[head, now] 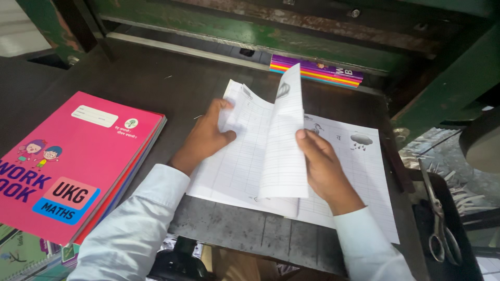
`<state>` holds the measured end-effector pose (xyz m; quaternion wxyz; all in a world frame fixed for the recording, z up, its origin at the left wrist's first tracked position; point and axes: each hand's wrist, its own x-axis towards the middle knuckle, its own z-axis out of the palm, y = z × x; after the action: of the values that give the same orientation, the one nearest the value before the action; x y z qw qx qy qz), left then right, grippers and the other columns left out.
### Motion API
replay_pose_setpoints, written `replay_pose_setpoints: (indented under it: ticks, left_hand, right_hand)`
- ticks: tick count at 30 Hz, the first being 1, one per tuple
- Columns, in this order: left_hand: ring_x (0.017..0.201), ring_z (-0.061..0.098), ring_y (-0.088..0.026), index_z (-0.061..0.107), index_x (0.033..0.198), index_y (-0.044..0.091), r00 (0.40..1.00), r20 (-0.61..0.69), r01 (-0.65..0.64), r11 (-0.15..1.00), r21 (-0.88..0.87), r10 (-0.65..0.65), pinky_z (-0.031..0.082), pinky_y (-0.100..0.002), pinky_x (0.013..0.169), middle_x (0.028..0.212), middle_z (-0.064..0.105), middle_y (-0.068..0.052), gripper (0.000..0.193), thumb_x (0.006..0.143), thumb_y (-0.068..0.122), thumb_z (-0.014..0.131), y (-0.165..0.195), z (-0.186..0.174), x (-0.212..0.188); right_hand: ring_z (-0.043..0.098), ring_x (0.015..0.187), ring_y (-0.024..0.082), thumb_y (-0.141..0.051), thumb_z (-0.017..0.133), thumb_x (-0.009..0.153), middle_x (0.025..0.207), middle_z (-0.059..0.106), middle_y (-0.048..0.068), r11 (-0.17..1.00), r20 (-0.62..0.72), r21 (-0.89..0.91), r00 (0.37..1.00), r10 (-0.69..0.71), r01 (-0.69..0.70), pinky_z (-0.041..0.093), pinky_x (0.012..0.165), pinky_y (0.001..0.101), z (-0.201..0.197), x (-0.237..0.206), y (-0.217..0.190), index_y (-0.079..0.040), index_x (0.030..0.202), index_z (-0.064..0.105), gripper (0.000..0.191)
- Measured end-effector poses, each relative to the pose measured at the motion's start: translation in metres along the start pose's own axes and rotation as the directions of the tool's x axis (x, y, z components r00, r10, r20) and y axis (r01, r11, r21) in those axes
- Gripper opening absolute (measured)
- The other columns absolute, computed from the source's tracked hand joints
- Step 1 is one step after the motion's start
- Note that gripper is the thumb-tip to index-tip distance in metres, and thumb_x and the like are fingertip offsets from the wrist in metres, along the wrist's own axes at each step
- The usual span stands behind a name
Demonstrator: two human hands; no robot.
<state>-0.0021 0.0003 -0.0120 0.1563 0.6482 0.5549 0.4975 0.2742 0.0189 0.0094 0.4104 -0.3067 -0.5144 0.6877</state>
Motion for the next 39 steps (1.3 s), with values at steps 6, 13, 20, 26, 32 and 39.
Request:
replay_pose_setpoints:
  ticks: [6, 13, 20, 26, 32, 39]
  left_hand:
    - [0.105, 0.074, -0.024, 0.078, 0.102, 0.015, 0.974, 0.199, 0.106, 0.994, -0.001, -0.104, 0.055, -0.035, 0.091, 0.105, 0.079, -0.008, 0.026, 0.079, 0.007, 0.07, -0.005, 0.0, 0.0]
    - [0.098, 0.069, -0.027, 0.082, 0.095, 0.014, 0.978, 0.186, 0.082, 0.993, 0.083, -0.097, 0.053, -0.037, 0.091, 0.098, 0.076, -0.013, 0.019, 0.082, 0.008, 0.069, -0.013, 0.002, -0.001]
    - [0.097, 0.071, -0.027, 0.081, 0.093, 0.011, 0.983, 0.178, 0.043, 0.999, 0.01, -0.045, 0.055, -0.036, 0.086, 0.101, 0.075, -0.014, 0.015, 0.085, 0.014, 0.068, -0.013, 0.001, -0.001]
    - [0.083, 0.074, -0.024, 0.078, 0.088, -0.001, 0.959, 0.184, 0.229, 0.972, -0.052, -0.216, 0.055, -0.037, 0.078, 0.091, 0.076, -0.016, 0.05, 0.098, 0.043, 0.056, -0.008, 0.001, 0.002]
    - [0.082, 0.075, -0.022, 0.078, 0.089, -0.002, 0.88, 0.209, 0.45, 0.89, -0.081, -0.426, 0.055, -0.036, 0.078, 0.084, 0.078, -0.016, 0.066, 0.099, 0.057, 0.051, 0.005, -0.004, 0.005]
    - [0.085, 0.078, -0.023, 0.081, 0.094, 0.002, 0.951, 0.233, 0.216, 0.976, -0.029, -0.204, 0.057, -0.035, 0.077, 0.094, 0.079, -0.014, 0.029, 0.078, 0.027, 0.082, 0.009, -0.005, 0.003]
  right_hand:
    - [0.07, 0.098, 0.012, -0.044, 0.052, 0.1, 0.103, 0.075, 0.007, 0.896, 0.03, -0.445, 0.999, 0.019, -0.004, 0.053, 0.09, 0.0243, 0.021, -0.008, 0.003, -0.002, 0.121, 0.068, 0.05]
    - [0.061, 0.086, 0.008, -0.046, 0.052, 0.102, 0.087, 0.067, 0.002, 0.846, 0.051, -0.533, 0.999, 0.013, 0.017, 0.049, 0.082, 0.0223, 0.029, -0.008, 0.004, -0.004, 0.1, 0.068, 0.045]
    - [0.051, 0.071, 0.007, -0.044, 0.055, 0.102, 0.074, 0.056, 0.0, 0.795, 0.035, -0.607, 0.998, 0.044, -0.014, 0.045, 0.069, 0.0238, 0.034, -0.009, 0.005, -0.005, 0.088, 0.064, 0.042]
    - [0.066, 0.089, 0.009, -0.048, 0.055, 0.098, 0.09, 0.073, 0.001, 0.827, 0.082, -0.562, 0.996, 0.042, 0.012, 0.05, 0.085, 0.0247, 0.042, -0.011, -0.002, -0.007, 0.094, 0.07, 0.043]
    - [0.071, 0.094, 0.015, -0.05, 0.056, 0.097, 0.095, 0.076, 0.007, 0.801, 0.053, -0.599, 0.998, 0.034, 0.005, 0.052, 0.091, 0.0296, 0.044, -0.014, -0.003, -0.007, 0.095, 0.073, 0.047]
    - [0.071, 0.097, 0.013, -0.043, 0.055, 0.099, 0.102, 0.079, 0.007, 0.837, 0.086, -0.545, 0.996, 0.0, 0.047, 0.054, 0.092, 0.0278, 0.04, -0.012, -0.004, -0.008, 0.099, 0.074, 0.04]
